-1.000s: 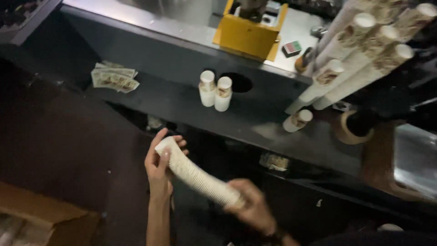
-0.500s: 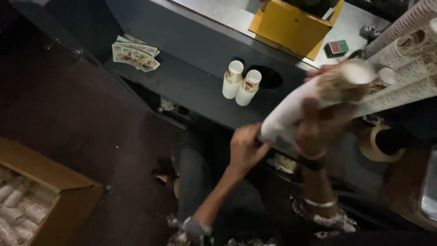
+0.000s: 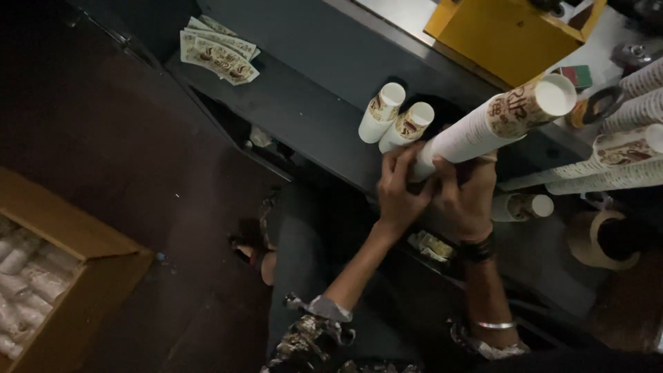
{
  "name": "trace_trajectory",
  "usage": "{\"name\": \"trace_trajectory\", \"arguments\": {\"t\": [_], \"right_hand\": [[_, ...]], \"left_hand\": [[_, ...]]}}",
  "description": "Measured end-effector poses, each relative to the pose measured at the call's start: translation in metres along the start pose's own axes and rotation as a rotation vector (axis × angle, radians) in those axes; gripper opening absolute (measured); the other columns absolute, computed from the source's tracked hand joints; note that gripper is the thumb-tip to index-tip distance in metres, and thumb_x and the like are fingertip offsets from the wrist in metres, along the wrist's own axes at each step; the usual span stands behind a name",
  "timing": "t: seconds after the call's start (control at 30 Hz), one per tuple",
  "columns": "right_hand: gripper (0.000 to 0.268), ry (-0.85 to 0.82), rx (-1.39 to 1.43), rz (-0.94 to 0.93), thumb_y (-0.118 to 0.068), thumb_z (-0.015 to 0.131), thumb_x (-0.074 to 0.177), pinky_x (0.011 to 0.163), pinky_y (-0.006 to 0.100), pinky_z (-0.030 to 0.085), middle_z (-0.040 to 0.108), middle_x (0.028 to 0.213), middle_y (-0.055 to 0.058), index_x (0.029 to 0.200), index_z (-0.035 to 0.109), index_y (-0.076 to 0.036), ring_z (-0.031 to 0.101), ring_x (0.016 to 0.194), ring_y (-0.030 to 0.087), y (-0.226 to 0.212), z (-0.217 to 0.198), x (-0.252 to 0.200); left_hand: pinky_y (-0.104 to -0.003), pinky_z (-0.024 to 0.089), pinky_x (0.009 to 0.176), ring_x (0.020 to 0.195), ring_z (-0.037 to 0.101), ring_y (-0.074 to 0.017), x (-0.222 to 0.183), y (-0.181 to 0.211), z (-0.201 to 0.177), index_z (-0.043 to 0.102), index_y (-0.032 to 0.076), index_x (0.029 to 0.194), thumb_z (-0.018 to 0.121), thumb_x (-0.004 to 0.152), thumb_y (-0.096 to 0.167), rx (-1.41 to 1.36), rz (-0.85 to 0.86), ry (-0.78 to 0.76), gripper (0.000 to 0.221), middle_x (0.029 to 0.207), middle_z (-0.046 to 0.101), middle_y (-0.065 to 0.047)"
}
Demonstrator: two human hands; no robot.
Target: The recorder is packing stacks of paper cups into plastic sleeves in a manufacturing setting.
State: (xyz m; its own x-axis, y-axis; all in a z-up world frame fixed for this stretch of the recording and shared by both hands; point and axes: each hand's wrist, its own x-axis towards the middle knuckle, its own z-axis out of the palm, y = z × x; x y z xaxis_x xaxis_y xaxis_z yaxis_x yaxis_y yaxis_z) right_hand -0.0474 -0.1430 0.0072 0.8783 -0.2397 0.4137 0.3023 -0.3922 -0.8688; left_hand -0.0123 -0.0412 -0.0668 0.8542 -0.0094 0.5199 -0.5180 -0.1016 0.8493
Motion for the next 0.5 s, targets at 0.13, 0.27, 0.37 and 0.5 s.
{"name": "trace_trajectory", "arguments": {"t": [0.13, 0.27, 0.37, 0.5], "right_hand": [[0.044, 0.01, -0.178, -0.041, -0.003, 0.069, 0.103, 0.104, 0.04, 0.056, 0.065, 0.131, 0.019, 0.141, 0.048, 0.004, 0.067, 0.12, 0.028, 0.008, -0.001, 0.003], [0.043, 0.029, -0.017, -0.119, 0.002, 0.066, 0.109, 0.115, 0.039, 0.052, 0.06, 0.137, 0.019, 0.145, 0.042, 0.005, 0.063, 0.127, 0.026, 0.009, 0.001, 0.008], [0.054, 0.07, 0.059, -0.207, 0.002, 0.065, 0.113, 0.121, 0.039, 0.05, 0.057, 0.146, 0.018, 0.154, 0.03, 0.002, 0.059, 0.137, 0.024, -0.006, 0.005, 0.015], [0.054, 0.068, 0.095, -0.249, 0.002, 0.065, 0.114, 0.126, 0.041, 0.05, 0.054, 0.148, 0.018, 0.154, 0.029, 0.001, 0.058, 0.14, 0.025, -0.016, -0.003, 0.015]], "left_hand": [[-0.035, 0.064, 0.083, 0.1, 0.072, -0.0261, 0.0, -0.004, 0.012, 0.06, 0.012, 0.132, 0.089, 0.083, 0.017, -0.054, -0.051, 0.073, 0.056, 0.118, 0.061, -0.011], [-0.035, 0.062, 0.081, 0.094, 0.072, -0.0241, 0.005, 0.005, 0.013, 0.063, 0.011, 0.13, 0.088, 0.084, 0.017, -0.043, -0.048, 0.171, 0.054, 0.112, 0.066, -0.01], [-0.035, 0.061, 0.082, 0.096, 0.072, -0.0234, 0.005, 0.007, 0.013, 0.061, 0.01, 0.13, 0.088, 0.086, 0.019, -0.047, -0.032, 0.204, 0.052, 0.111, 0.067, -0.01], [-0.035, 0.061, 0.081, 0.095, 0.071, -0.0231, 0.0, 0.004, 0.01, 0.061, 0.008, 0.131, 0.089, 0.087, 0.019, -0.051, -0.044, 0.186, 0.054, 0.11, 0.068, -0.011]]}}
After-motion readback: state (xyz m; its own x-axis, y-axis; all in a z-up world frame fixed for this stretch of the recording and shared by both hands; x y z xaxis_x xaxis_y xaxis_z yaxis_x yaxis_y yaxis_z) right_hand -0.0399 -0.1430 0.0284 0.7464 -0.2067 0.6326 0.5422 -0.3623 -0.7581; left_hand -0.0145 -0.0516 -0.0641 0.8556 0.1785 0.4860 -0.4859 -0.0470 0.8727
